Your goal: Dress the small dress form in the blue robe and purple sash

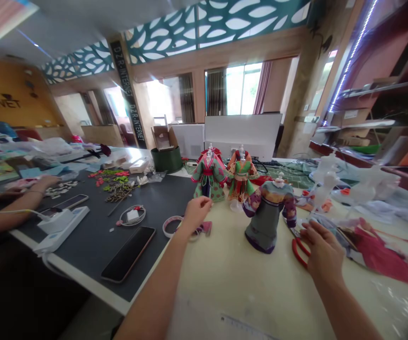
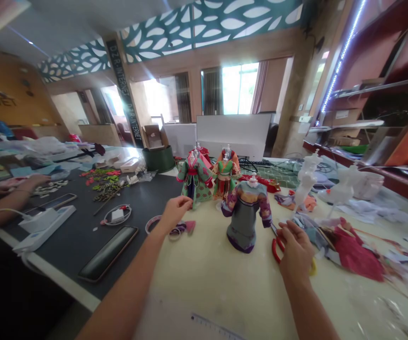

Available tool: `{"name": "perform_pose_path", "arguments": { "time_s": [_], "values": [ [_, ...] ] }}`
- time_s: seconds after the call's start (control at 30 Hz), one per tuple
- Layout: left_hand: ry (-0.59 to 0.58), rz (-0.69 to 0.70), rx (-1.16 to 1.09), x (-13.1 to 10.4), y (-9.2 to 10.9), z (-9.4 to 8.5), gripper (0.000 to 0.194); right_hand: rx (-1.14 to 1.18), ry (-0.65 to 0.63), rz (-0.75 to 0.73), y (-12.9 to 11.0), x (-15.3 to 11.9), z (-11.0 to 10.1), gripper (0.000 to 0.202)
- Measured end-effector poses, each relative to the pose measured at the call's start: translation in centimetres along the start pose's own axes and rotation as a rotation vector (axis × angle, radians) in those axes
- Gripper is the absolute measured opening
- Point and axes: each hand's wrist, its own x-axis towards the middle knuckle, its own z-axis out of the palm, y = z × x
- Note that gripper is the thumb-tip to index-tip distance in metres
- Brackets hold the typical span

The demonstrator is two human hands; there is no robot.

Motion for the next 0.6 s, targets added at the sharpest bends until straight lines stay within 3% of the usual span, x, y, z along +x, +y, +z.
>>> {"name": "perform_pose_path", "arguments": {
  "time_s": [0.07,0.13,0.3,0.43,0.6],
  "values": [
    [-0.019,-0.009,0.133,-0.7,-1.3,-1.7,0.019,0.002,0.008,0.001,-0.1,-0.1,0.1,0.032],
    [-0.069,-0.009,0.224,-1.8,-2.6,-2.1,0.016,0.002,0.004,0.007,-0.1,-0.1,0.1,0.031],
    [-0.123,0.0,0.372,-3.3,-5.3,0.1,0.01,-0.012,-0.022,0.019,-0.1,-0.2,-0.1,0.031],
    [-0.096,-0.031,0.337,-2.8,-6.1,0.6,0.006,-0.023,-0.03,0.025,-0.1,-0.1,-0.2,0.03],
    [0.057,-0.109,0.137,-1.6,-5.7,-1.3,0.021,-0.034,-0.031,0.056,-0.2,-0.3,-0.1,0.028]
  ]
}}
